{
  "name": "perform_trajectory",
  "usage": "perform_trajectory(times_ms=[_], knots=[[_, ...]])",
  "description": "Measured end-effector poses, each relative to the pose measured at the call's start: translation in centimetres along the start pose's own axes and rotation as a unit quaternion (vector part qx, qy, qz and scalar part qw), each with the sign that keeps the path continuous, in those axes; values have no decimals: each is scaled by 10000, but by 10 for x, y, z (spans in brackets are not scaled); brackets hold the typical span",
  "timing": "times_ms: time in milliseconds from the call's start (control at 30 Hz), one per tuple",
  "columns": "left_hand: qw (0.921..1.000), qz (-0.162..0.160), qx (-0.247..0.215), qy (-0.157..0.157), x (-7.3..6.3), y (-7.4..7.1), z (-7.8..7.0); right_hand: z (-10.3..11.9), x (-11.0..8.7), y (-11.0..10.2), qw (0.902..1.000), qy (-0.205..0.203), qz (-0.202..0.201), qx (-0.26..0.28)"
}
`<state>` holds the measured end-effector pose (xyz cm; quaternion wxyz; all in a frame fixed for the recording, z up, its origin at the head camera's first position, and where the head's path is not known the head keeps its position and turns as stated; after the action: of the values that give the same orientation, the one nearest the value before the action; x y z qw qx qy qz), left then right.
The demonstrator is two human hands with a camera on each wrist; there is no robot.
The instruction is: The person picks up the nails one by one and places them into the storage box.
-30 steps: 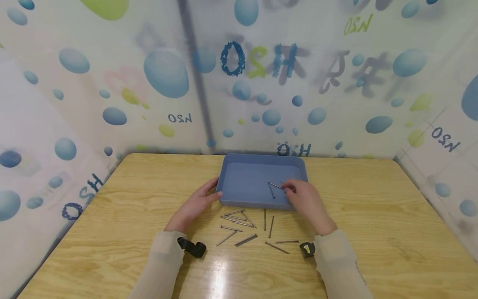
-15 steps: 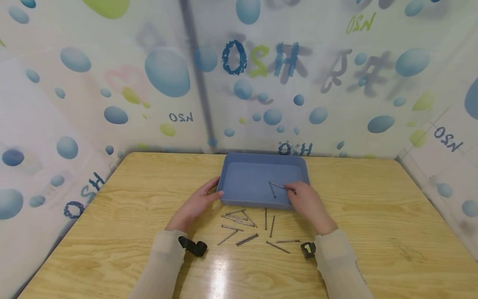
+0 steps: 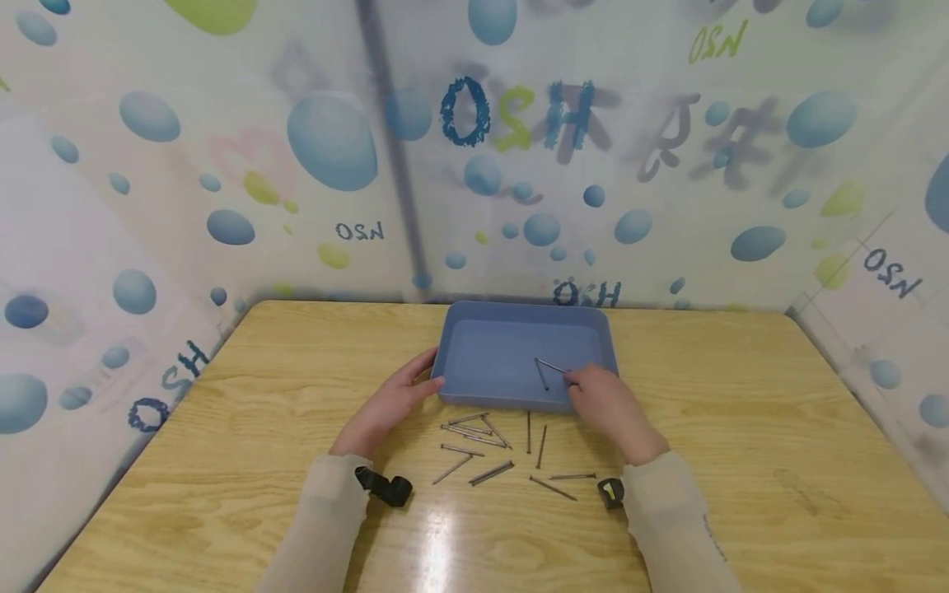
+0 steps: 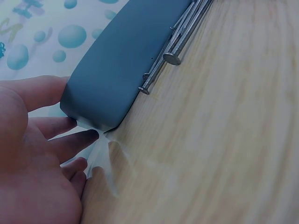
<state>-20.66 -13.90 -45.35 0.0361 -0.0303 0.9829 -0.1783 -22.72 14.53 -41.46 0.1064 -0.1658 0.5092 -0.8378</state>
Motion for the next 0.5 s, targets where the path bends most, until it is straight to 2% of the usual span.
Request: perform_trajectory(times_ms=[300,500], knots=[[9999,9,-49,88,-1,0,-2,-2,-2,3,9999,49,-67,-104],[10000,-48,-12,29,-1,0,-1,0,-1,2,9999,92,-56,-126]])
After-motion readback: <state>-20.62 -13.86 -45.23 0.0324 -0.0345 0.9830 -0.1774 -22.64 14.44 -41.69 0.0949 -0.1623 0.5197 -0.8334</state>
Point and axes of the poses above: each hand's wrist, its own x-axis towards the middle knuckle, its own y-axis out of the palm, z = x × y, the point moved 4 cm from there along x, towards the middle knuckle, and after that the axes turned 13 degrees about -z, right-handed, at the moved point
